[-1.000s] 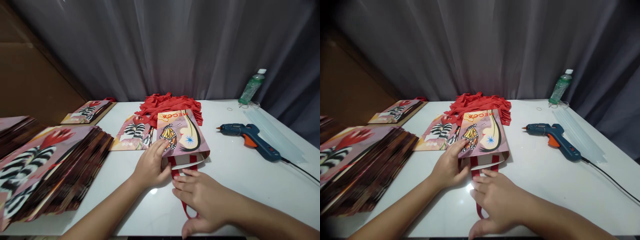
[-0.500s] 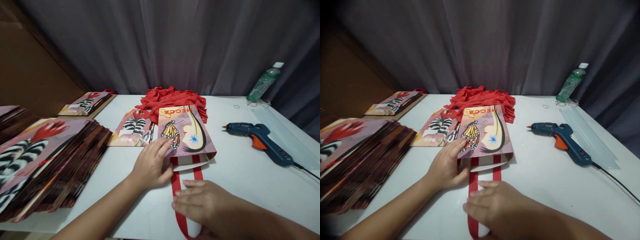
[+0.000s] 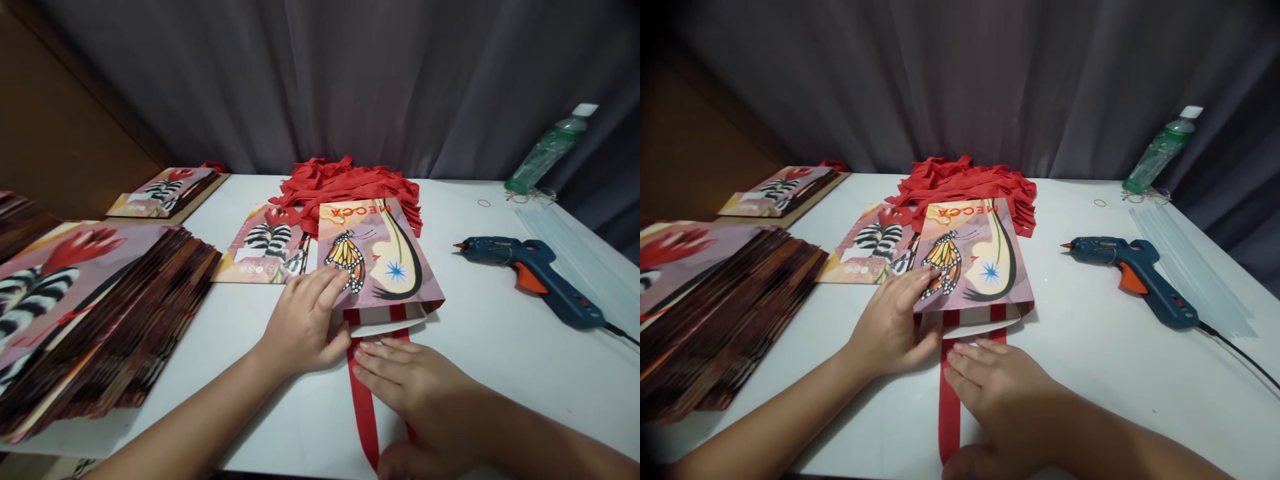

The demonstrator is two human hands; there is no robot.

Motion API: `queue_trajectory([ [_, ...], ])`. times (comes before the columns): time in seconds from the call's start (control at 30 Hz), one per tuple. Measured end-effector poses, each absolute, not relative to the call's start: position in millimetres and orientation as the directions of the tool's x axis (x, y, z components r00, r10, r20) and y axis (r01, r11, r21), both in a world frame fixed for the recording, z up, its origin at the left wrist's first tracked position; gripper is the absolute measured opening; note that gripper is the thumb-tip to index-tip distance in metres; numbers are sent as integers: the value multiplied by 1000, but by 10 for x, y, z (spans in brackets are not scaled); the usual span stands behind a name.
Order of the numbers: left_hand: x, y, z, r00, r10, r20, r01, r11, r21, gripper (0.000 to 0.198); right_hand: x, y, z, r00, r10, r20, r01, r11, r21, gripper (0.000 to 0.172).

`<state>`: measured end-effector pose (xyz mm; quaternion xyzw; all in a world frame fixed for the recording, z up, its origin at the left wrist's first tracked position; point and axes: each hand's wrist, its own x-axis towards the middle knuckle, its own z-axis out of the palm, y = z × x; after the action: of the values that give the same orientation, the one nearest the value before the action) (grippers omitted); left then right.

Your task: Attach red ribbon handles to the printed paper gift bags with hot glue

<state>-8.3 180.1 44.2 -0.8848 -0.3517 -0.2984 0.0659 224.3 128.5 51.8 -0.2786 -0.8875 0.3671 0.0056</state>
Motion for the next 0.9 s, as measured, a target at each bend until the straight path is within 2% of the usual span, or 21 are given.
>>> queue_trajectory([
  [0.13,-80,1804,442,578,590,564,664,-742,97,82,2243,1294,505,-852,488,-191,483,592,-645,92],
  [0.23,-80,1799,446,584,584,565,660,-746,89,82,2244,1261,476,-864,494,-96,453,680,-577,91],
  [0.33,-84,1790,456,582,591,559,668,-739,87,82,2237,1193,445,-798,589,127,505,769,-393,77],
  [0.4,-87,1786,464,579,596,557,674,-734,84,82,2232,1151,428,-679,675,290,627,738,-248,67],
  [0.47,-89,1785,471,577,594,560,676,-732,81,82,2231,1129,418,-571,722,390,741,658,-134,67],
  [0.6,-81,1792,483,580,587,565,673,-736,73,81,2243,1145,418,-520,745,418,814,581,-22,74],
  [0.77,-61,1807,486,574,593,565,675,-733,83,82,2267,1190,432,-549,742,384,799,601,-20,75],
  [0.9,-55,1815,489,571,597,564,676,-731,89,82,2289,1202,419,-554,741,380,795,606,-22,69],
])
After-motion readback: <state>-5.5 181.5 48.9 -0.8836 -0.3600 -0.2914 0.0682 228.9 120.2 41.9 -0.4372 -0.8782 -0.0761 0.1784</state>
